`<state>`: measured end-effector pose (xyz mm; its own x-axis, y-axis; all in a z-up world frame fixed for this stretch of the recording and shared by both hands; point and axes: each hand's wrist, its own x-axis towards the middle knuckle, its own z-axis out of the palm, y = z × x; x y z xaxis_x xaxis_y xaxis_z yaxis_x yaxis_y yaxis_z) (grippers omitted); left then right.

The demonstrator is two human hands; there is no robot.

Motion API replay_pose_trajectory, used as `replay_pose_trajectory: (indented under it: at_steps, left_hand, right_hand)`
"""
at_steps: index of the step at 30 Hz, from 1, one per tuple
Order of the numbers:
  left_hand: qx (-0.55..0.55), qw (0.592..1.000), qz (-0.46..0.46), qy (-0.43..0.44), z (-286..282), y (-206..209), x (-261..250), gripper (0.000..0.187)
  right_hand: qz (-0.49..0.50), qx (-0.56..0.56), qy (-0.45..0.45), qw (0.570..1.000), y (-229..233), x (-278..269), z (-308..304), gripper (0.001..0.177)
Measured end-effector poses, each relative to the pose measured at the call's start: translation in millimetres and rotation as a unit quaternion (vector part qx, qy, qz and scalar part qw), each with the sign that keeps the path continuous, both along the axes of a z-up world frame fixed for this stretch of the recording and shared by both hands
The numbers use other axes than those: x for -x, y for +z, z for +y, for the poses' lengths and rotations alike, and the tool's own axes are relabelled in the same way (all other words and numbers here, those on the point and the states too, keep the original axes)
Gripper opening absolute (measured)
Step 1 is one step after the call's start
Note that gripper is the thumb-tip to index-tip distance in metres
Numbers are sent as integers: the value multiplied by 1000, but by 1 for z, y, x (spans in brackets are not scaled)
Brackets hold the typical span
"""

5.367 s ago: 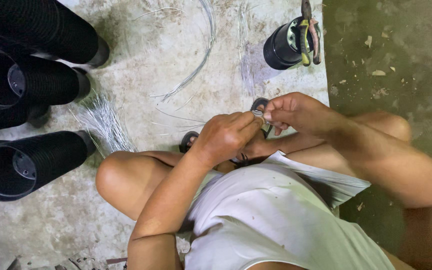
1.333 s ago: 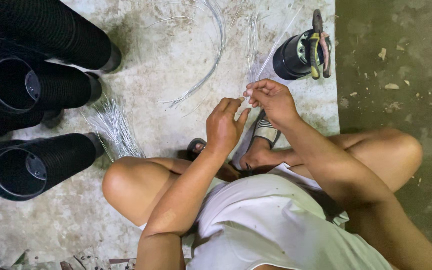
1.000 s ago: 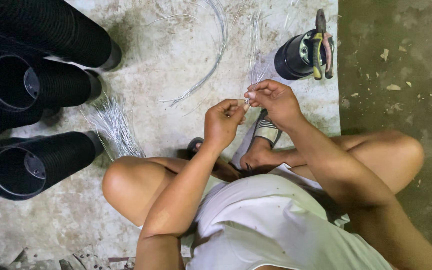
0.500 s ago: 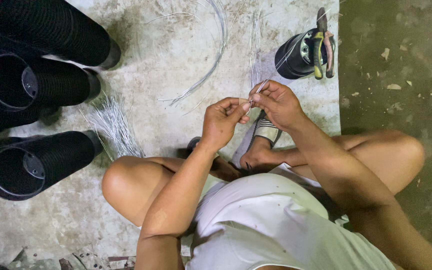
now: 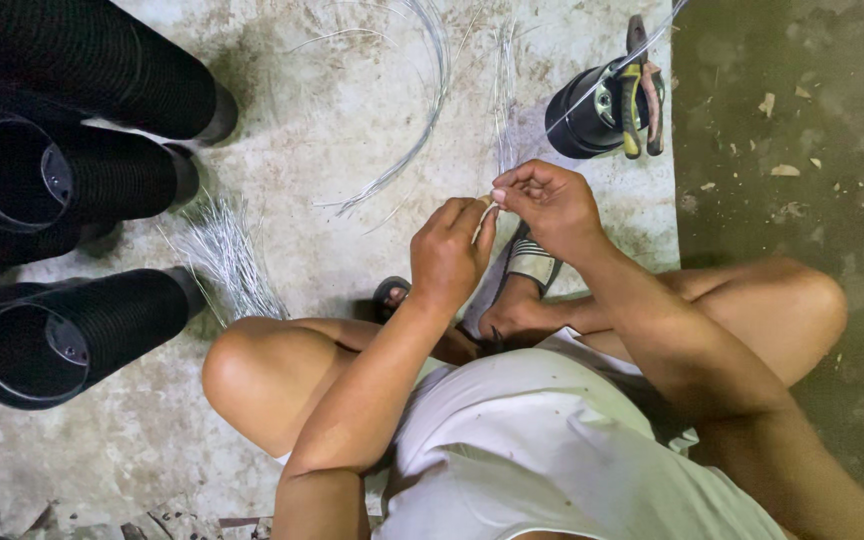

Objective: The person sits on the floor and uses pliers to cut thin metal wires into short pieces. They repeatedly pick up wire strands, cut them, and place the cut pieces on the floor.

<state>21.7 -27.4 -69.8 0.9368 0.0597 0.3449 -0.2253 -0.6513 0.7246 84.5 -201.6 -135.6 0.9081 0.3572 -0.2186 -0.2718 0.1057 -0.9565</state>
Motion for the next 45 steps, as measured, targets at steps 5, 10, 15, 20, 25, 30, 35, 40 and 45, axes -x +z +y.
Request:
replay_pose_trajectory:
  at_steps: [5, 10, 15, 20, 25, 30, 35, 40, 45]
  left_hand:
    - [154, 981, 117, 14, 4, -2, -3, 12]
    - [190, 973, 121, 47, 5, 4, -2, 14]
    - [204, 971, 114, 42, 7, 13, 1, 15]
    - [211, 972, 94, 28, 7, 23, 3, 16]
    - [188, 978, 77, 40, 7, 30, 4, 16]
    - [122, 991, 14, 49, 11, 35, 5, 16]
    - [87, 993, -17, 76, 20, 41, 2, 17]
    - [94, 990, -46, 92, 31, 50, -1, 17]
    - [87, 989, -73, 93, 33, 61, 0, 16]
  right_hand:
    - [18, 16, 39, 999, -5, -15, -19, 18]
    - [-241, 411, -125, 870, -22, -55, -82, 35]
    - [-193, 647, -82, 733, -51, -74, -123, 85]
    - [-134, 669, -60, 729, -80, -82, -129, 97]
    - [-148, 684, -75, 710, -110, -94, -142, 75]
    - [-188, 659, -124, 717, -126, -109, -167, 55]
    - [-139, 620, -115, 764, -73, -110, -157, 42]
    - [-81, 486, 11, 870, 34, -28, -104, 33]
    - [-226, 312, 113, 916, 106, 45, -47, 13]
